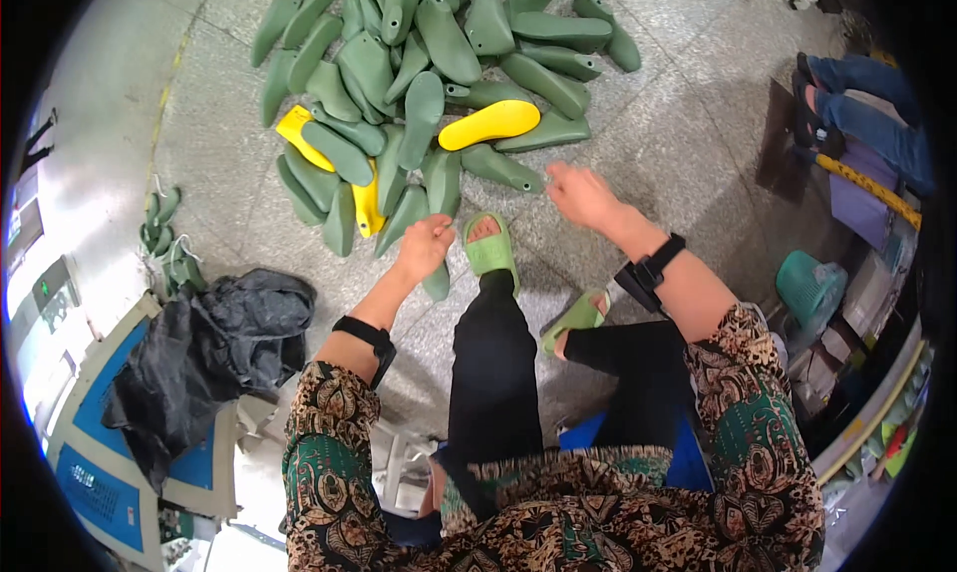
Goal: The recorder is picking up green and yellow shoe lasts from the floor and organizing them on a workspace near a conveyor belt in a shoe factory.
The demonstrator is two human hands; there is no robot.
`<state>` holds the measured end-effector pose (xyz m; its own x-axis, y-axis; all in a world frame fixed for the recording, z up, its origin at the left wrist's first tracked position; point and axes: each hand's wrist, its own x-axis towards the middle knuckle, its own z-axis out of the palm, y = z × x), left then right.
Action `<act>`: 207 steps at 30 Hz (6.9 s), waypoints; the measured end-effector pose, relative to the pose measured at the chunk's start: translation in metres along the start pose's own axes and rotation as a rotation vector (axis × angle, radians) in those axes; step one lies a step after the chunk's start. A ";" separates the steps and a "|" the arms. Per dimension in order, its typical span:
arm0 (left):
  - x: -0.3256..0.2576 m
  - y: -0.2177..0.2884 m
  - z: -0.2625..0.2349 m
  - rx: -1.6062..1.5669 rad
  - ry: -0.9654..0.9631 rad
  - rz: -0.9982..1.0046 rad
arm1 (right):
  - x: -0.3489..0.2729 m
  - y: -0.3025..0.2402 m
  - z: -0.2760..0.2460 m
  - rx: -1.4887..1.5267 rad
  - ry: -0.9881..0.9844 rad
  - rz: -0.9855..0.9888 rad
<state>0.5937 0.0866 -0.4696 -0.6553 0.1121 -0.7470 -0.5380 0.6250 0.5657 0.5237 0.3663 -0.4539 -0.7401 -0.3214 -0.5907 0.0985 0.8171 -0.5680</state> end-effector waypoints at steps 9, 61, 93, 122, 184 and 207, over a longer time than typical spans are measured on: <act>0.127 -0.024 0.091 -0.007 -0.048 0.160 | 0.164 0.104 0.028 -0.120 0.779 -0.455; 0.212 0.115 0.191 0.462 0.142 0.930 | -0.010 0.258 -0.025 -0.015 0.462 0.341; 0.187 -0.012 0.146 0.890 0.238 1.052 | 0.134 0.208 0.014 -0.069 0.159 0.213; 0.152 -0.039 0.160 0.737 -0.199 1.201 | 0.195 0.094 0.105 -0.252 0.383 -0.652; 0.168 -0.248 -0.177 0.132 0.649 -0.066 | 0.069 0.215 0.085 -0.318 0.299 0.144; 0.250 -0.217 -0.203 -0.124 1.029 -0.618 | 0.066 0.232 0.086 -0.279 0.369 0.043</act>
<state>0.4391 -0.1774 -0.7082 -0.3544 -0.8830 -0.3076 -0.9202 0.2709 0.2826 0.5552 0.4930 -0.6739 -0.9314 -0.1341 -0.3384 -0.0111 0.9398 -0.3416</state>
